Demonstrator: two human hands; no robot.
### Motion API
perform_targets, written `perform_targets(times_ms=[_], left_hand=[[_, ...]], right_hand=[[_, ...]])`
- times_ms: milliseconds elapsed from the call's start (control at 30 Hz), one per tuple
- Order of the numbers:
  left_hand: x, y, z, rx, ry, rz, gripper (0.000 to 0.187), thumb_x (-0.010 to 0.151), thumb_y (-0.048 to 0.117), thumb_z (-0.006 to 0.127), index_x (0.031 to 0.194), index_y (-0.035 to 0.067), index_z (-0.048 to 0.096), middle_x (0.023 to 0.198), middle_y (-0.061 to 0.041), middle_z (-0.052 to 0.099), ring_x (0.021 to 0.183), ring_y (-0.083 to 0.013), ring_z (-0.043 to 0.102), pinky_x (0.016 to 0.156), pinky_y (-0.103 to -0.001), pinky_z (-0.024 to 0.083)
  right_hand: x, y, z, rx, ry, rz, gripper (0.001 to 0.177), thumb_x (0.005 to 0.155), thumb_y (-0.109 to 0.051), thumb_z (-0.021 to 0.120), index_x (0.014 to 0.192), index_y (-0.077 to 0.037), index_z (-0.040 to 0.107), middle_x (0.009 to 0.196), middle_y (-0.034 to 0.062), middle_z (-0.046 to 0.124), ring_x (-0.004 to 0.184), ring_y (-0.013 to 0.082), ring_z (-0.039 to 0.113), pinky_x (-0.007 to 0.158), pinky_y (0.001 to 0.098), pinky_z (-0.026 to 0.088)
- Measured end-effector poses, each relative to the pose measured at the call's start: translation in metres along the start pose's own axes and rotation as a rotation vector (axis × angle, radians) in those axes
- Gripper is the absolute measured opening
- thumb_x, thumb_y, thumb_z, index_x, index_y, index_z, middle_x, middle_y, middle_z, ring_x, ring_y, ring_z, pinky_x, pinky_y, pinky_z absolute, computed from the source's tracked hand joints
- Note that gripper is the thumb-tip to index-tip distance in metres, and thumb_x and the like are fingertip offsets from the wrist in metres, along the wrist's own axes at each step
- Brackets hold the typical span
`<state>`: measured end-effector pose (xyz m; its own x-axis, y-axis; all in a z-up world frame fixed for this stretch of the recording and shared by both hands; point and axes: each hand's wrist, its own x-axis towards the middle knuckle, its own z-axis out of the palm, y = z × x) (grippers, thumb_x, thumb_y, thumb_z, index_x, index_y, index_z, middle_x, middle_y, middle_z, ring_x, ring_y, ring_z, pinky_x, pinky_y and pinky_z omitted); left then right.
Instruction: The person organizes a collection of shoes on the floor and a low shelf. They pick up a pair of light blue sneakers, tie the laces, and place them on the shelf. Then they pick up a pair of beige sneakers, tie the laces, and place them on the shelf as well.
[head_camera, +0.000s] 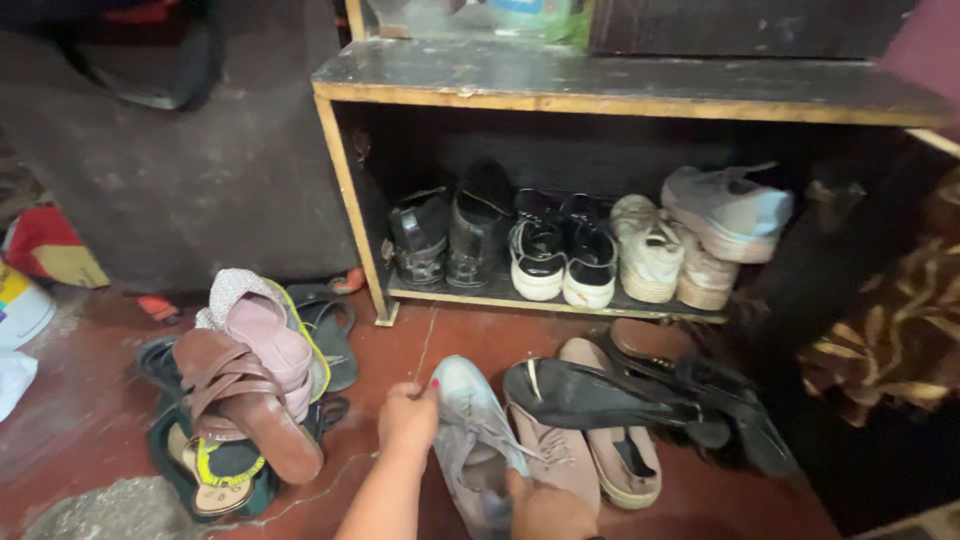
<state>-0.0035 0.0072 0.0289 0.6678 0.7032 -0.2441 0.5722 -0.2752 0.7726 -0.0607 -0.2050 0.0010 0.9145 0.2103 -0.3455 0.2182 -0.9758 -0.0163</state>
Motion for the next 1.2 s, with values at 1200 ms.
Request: perform_targets(times_ms=[1200], left_hand=[[-0.018,0.079,-0.015,-0.343,0.174,0.352,0.023,0.084,0.016,0.076,0.105,0.006,0.073,0.092,-0.005,0.073,0.080,-0.0137,0.066,0.072,-0.030,0.052]], right_hand=[[0.208,0.225,-0.300,0.196,0.532,0.231,0.061,0.087,-0.051,0.075,0.130,-0.008,0.065,0.111,0.0247,0.074,0.106,0.0428,0.069,0.092,0.0504,0.054]])
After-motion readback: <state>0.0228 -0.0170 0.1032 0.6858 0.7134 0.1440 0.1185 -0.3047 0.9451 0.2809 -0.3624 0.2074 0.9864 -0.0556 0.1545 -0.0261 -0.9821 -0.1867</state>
